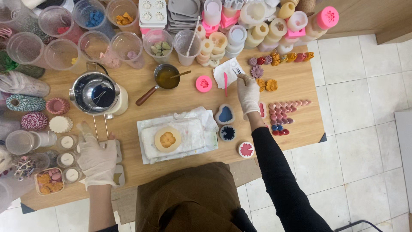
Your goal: The person pours blue liquid from a metal pot into a mold, wipes the pot with a cloth, and then demolds several flower-shaped and heart-shaped candles by hand.
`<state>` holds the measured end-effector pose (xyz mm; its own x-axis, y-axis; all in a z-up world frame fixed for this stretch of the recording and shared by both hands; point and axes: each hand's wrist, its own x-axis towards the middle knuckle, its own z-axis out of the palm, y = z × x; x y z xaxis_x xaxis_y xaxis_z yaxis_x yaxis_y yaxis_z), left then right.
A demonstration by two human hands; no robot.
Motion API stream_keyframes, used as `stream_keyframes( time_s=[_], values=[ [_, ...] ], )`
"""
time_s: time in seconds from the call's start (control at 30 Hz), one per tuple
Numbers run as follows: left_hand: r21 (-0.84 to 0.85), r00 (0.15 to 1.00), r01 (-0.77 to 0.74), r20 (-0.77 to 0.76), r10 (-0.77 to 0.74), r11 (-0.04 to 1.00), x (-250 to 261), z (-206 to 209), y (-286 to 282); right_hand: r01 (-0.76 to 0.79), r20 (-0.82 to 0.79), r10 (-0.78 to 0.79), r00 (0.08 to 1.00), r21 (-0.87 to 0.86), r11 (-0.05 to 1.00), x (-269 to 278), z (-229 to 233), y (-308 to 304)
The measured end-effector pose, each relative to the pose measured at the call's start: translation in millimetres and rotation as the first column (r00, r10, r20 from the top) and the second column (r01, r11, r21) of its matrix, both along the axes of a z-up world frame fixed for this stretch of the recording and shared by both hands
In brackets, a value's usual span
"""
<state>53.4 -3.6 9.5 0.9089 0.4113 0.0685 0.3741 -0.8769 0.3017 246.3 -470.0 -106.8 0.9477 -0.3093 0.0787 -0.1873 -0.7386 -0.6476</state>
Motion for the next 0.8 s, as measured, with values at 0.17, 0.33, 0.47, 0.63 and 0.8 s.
stream_keyframes(
  time_s=[0.17, 0.33, 0.47, 0.63, 0.8],
  values=[
    [0.038, 0.919, 0.087, -0.389, -0.065, 0.995, 8, 120, -21, 0.036, 0.058, -0.055, 0.997, 0.283, 0.958, -49, 61, -26],
    [-0.009, 0.766, 0.233, -0.614, -0.190, 0.972, -6, 276, -82, 0.052, 0.030, -0.064, 0.998, 0.292, 0.955, -100, 131, -11],
    [-0.172, 0.304, 0.582, -0.860, -0.409, 0.795, -28, 353, -153, -0.248, -0.117, 0.318, 0.941, 0.403, 0.881, -142, 164, 40],
    [-0.285, 0.295, 0.657, -0.755, -0.585, 0.698, -42, 336, -146, -0.639, -0.120, 0.648, 0.752, 0.105, 0.762, -177, 166, 149],
    [-0.302, 0.453, 0.600, -0.635, -0.626, 0.741, -54, 326, -127, -0.721, 0.089, 0.731, 0.677, -0.119, 0.682, -175, 140, 210]
  ],
)
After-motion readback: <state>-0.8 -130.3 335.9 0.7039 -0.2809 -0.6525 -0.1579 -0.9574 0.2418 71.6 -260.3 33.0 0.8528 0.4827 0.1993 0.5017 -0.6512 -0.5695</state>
